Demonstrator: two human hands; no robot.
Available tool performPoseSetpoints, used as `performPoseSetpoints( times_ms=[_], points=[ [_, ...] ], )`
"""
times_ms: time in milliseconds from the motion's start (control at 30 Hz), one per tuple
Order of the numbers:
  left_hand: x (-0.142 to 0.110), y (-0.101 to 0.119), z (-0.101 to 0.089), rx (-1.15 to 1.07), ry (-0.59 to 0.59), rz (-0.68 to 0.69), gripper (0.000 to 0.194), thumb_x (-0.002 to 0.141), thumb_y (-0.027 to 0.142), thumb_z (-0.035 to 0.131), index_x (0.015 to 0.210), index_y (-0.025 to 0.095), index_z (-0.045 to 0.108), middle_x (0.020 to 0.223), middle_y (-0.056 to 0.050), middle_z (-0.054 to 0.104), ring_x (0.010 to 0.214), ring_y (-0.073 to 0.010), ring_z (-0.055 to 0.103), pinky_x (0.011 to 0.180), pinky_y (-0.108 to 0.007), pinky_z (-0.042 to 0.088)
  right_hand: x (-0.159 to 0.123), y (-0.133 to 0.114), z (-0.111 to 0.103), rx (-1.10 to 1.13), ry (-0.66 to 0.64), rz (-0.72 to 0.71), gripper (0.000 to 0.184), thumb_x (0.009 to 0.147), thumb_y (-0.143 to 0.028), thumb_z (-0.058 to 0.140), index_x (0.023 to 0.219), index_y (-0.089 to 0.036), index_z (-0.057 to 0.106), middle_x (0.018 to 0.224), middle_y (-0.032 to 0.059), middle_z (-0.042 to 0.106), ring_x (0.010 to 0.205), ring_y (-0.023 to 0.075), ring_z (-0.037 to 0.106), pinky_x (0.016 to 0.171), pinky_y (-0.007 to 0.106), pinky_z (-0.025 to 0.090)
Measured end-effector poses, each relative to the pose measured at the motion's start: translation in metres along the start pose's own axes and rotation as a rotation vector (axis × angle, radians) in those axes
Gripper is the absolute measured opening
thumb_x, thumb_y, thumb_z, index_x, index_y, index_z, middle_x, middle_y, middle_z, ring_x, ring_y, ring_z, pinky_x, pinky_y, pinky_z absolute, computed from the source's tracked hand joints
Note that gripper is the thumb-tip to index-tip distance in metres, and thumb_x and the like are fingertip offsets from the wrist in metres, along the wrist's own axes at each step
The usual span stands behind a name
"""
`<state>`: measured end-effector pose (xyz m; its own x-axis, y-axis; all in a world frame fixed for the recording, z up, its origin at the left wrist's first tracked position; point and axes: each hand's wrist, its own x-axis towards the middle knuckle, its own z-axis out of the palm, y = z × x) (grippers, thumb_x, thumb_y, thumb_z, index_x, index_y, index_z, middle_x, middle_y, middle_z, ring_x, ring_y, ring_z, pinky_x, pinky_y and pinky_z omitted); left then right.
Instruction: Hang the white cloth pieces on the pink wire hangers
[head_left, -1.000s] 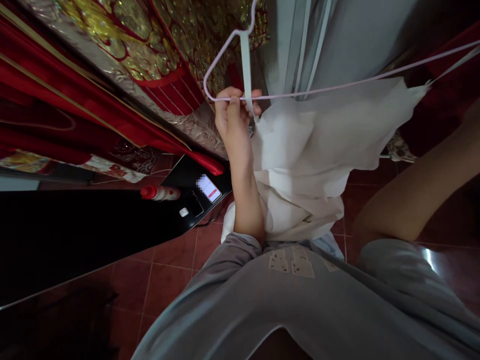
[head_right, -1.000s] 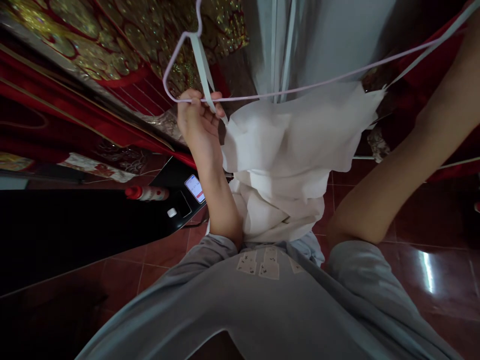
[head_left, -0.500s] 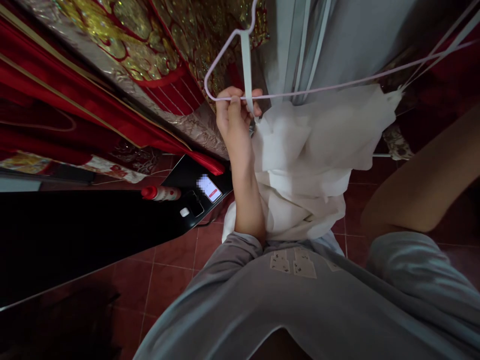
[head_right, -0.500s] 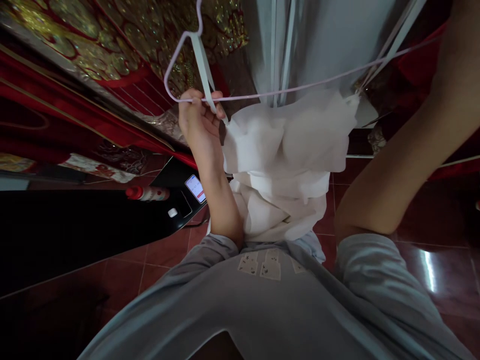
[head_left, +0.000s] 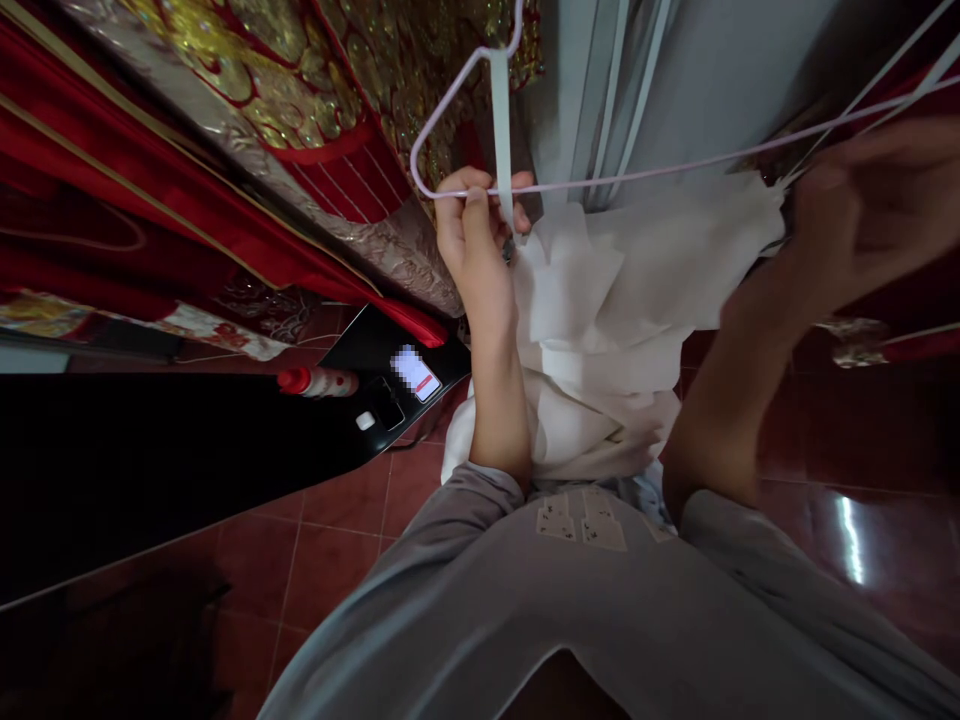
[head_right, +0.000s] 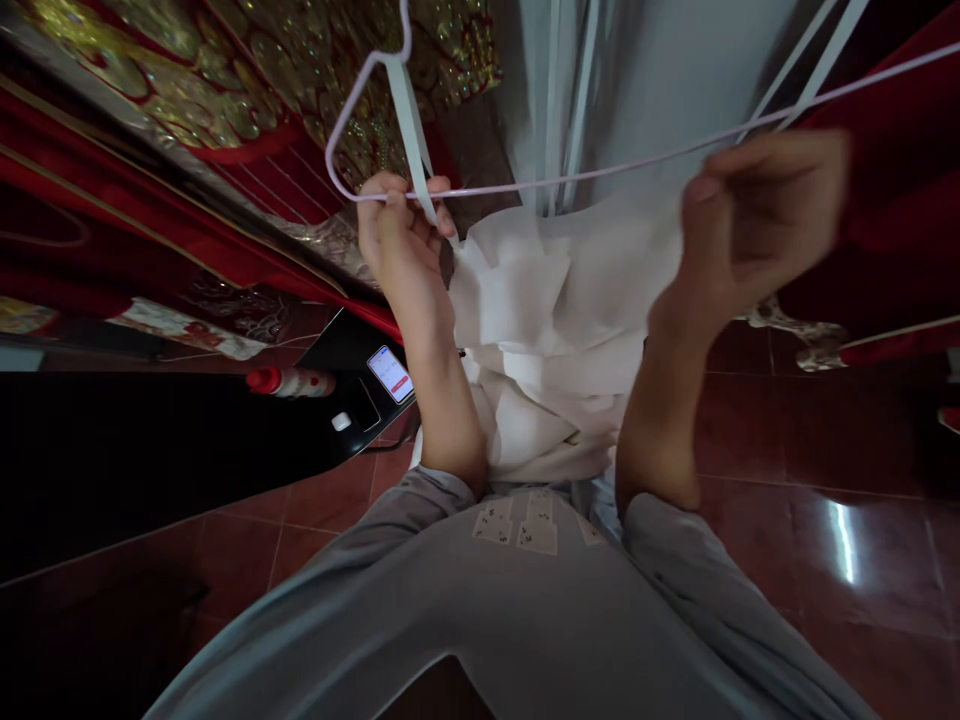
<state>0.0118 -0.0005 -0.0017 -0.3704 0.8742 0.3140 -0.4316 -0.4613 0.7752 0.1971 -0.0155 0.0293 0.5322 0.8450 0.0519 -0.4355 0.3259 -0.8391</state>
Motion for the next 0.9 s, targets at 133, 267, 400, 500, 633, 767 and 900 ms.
performPoseSetpoints(
  times_ms=[133,267,400,500,633,767,900],
  points=[
    [-0.004,0.001,0.001,0.001,-0.008,0.032,0.025,0.100,0.009,0.031,0.085,0.024,0.045,0.079,-0.002,0.066,0.059,-0.0173,0.053,0.062,-0.030,0.040,-0.015,0.041,0.010,-0.211,-0.363,-0.028,0.003,0.073,-0.016,0.059,0.072,-0.014,0.061,0.065,-0.0001,0.054,0.056,0.0037,0.051,0.052,0.016,0.042],
    [-0.007,0.001,0.002,0.063,0.014,-0.011,0.023,0.101,0.014,0.033,0.086,0.026,0.046,0.086,-0.002,0.067,0.073,-0.0196,0.060,0.076,-0.034,0.045,-0.009,0.044,0.018,-0.150,-0.377,0.032,0.023,0.074,-0.028,0.059,0.096,-0.021,0.058,0.095,0.0005,0.061,0.067,0.0057,0.057,0.059,0.019,0.046],
    [-0.011,0.000,0.003,0.082,0.008,-0.008,0.021,0.103,0.017,0.034,0.087,0.025,0.044,0.085,-0.002,0.067,0.082,-0.0204,0.063,0.084,-0.036,0.044,-0.006,0.036,0.011,0.061,-0.390,0.111,0.022,0.082,-0.042,0.045,0.090,-0.022,0.045,0.094,0.0000,0.053,0.066,0.0040,0.049,0.062,0.019,0.045],
    [-0.011,0.002,0.001,0.095,-0.019,-0.006,0.020,0.102,0.011,0.035,0.093,0.024,0.047,0.085,-0.003,0.066,0.089,-0.0195,0.063,0.085,-0.034,0.043,-0.012,0.038,0.006,0.090,-0.430,0.165,0.027,0.084,-0.047,0.039,0.093,-0.022,0.039,0.099,0.0002,0.048,0.064,0.0034,0.045,0.061,0.019,0.043],
    [-0.008,0.004,-0.011,0.181,-0.074,-0.057,0.022,0.097,0.004,0.045,0.089,0.019,0.059,0.084,-0.004,0.064,0.090,-0.0199,0.058,0.088,-0.032,0.041,-0.020,0.043,0.008,0.068,-0.472,0.185,0.024,0.086,-0.044,0.037,0.094,-0.021,0.037,0.102,0.0002,0.047,0.063,0.0040,0.044,0.061,0.020,0.042],
    [-0.008,0.015,-0.016,0.249,-0.089,-0.139,0.023,0.097,0.007,0.050,0.082,0.018,0.064,0.082,-0.005,0.061,0.093,-0.0211,0.054,0.084,-0.031,0.039,-0.022,0.043,0.010,0.054,-0.489,0.185,0.020,0.083,-0.040,0.040,0.094,-0.023,0.038,0.107,-0.0007,0.048,0.065,0.0042,0.041,0.061,0.019,0.041],
    [-0.011,0.036,-0.008,0.252,-0.109,-0.174,0.018,0.097,0.022,0.056,0.081,0.023,0.065,0.083,-0.007,0.063,0.077,-0.0229,0.056,0.059,-0.030,0.039,-0.017,0.043,0.006,0.048,-0.513,0.191,0.022,0.081,-0.039,0.043,0.095,-0.023,0.037,0.107,-0.0007,0.048,0.066,0.0048,0.042,0.059,0.019,0.040]
  ],
)
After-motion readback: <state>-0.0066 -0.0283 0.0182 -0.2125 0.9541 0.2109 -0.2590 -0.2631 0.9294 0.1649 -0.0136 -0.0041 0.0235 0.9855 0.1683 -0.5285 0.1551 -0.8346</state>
